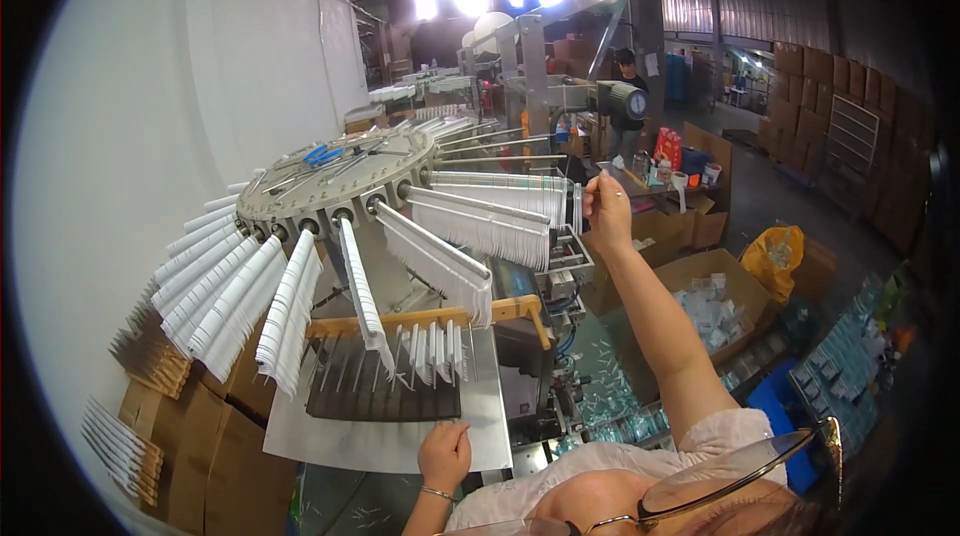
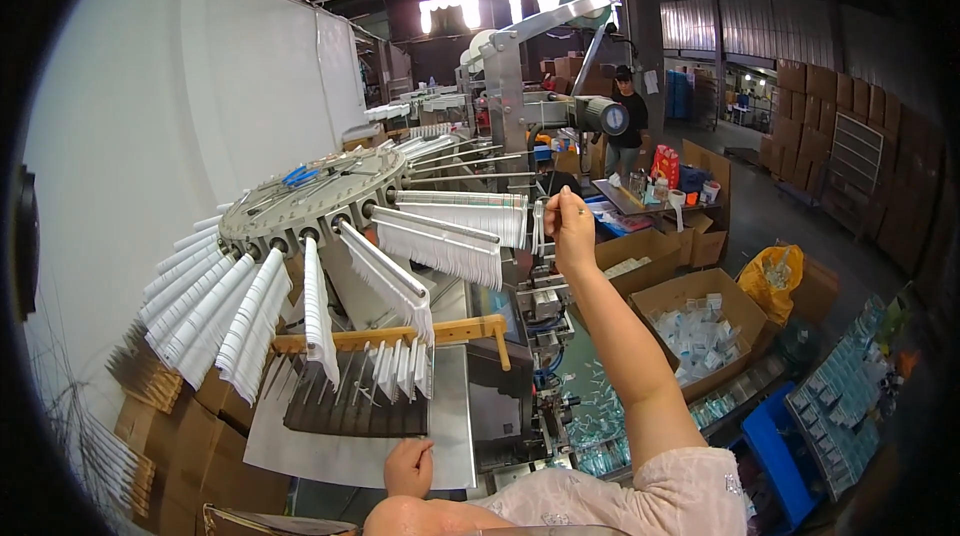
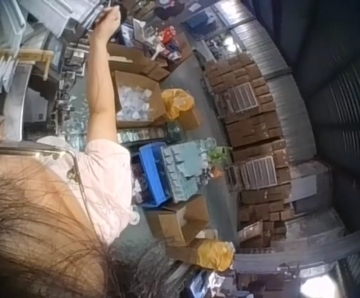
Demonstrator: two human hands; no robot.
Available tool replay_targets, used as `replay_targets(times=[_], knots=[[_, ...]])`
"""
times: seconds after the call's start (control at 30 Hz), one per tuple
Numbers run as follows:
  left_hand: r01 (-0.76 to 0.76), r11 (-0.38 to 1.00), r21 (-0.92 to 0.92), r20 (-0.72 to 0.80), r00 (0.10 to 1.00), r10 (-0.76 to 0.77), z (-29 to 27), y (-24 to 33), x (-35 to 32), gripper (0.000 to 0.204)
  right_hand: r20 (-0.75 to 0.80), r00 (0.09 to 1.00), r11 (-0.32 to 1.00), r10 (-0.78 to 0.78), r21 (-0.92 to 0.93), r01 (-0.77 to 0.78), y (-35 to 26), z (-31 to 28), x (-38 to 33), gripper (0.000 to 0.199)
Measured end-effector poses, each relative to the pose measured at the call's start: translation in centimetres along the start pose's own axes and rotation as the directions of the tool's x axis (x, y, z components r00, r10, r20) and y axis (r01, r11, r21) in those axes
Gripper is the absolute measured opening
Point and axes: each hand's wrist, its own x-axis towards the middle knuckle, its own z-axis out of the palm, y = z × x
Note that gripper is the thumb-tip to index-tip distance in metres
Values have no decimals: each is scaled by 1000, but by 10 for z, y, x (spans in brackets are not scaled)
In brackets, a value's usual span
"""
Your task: Operating a tube processing machine and manually packaging the products into cardboard boxes.
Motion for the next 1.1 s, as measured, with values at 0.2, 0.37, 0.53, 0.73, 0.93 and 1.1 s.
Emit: replay_targets(times=[0.2,0.37,0.53,0.73,0.93,1.1], knots=[[0,1000,-18,-5,1000,0,0,0,-1,10,-12,1000,998,20,60,-19,6,-7,1,30],[-7,1000,-22,4,1000,7,2,-2,1,9,-23,1000,998,15,55,-14,3,-9,0,30],[-10,1000,-12,7,1000,10,1,-1,2,8,-84,996,993,19,115,-10,-15,-31,-2,32],[17,998,-68,29,999,-15,-1,-3,0,10,-393,919,994,-9,97,51,-85,-93,-16,34],[-197,979,-48,-46,980,194,-22,48,38,15,-470,876,970,-113,139,200,-112,-153,-73,39],[-509,837,200,13,856,518,-34,139,91,36,-195,949,938,248,292,-185,-30,-58,-146,39]])
